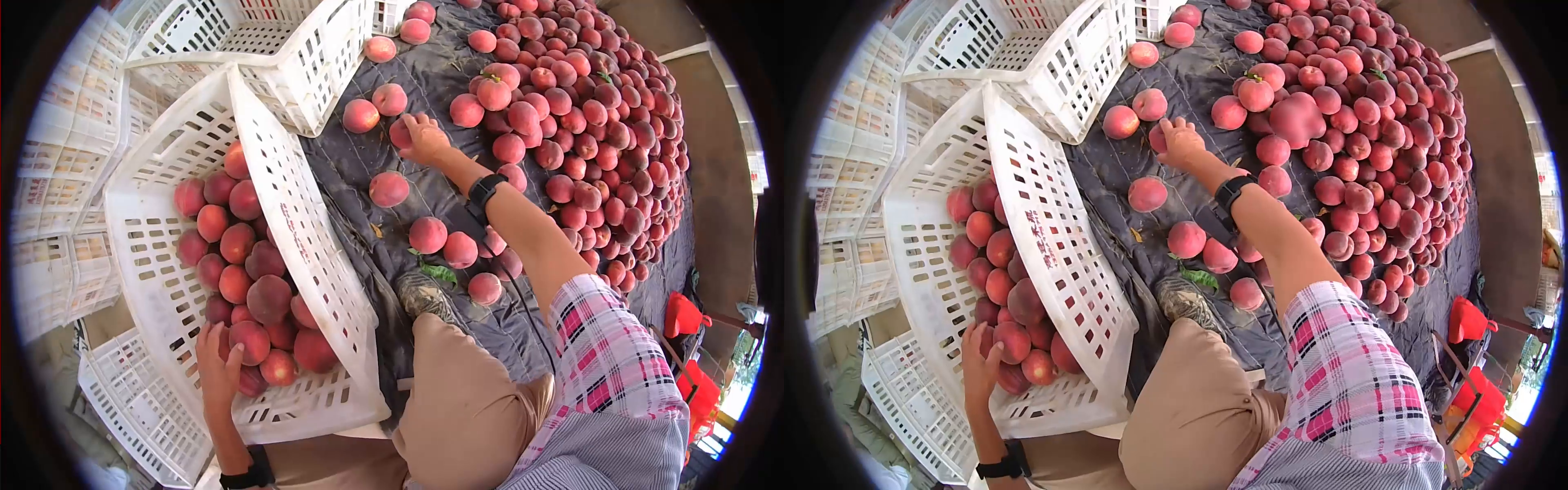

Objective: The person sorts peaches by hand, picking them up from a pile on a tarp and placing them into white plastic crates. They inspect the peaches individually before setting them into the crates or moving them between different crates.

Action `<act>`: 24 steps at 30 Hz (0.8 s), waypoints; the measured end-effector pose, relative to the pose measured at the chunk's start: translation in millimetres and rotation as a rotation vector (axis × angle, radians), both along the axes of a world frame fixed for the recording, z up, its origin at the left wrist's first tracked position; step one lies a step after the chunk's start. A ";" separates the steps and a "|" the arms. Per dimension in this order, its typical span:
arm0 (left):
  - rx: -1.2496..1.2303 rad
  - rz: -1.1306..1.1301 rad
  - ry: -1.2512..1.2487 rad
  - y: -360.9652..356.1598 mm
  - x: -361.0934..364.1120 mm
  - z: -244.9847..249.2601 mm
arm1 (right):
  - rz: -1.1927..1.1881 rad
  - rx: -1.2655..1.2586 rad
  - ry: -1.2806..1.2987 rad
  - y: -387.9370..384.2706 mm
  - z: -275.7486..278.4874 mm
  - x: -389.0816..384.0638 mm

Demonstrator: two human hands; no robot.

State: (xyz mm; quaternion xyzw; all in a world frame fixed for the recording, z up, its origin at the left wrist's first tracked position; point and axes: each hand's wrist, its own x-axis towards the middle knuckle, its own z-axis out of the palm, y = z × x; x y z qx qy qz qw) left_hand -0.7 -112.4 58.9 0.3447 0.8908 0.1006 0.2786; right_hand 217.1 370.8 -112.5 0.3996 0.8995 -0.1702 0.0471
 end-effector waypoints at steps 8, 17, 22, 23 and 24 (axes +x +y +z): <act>0.101 0.060 -0.166 33.6 5.3 15.5 | -0.235 -0.369 0.053 17.1 -3.6 3.3; 0.078 -0.101 -0.344 68.0 1.4 -5.4 | -0.531 -1.662 0.860 -94.9 56.3 36.4; -0.093 -0.193 -0.323 96.7 -3.2 -27.4 | -0.447 -1.911 0.970 -113.8 63.8 36.7; -0.092 -0.190 -0.331 96.2 -3.8 -31.1 | -0.444 -1.913 0.963 -112.7 63.8 36.8; -0.092 -0.189 -0.338 97.4 -3.2 -28.0 | -0.437 -1.847 0.900 -111.6 64.7 37.1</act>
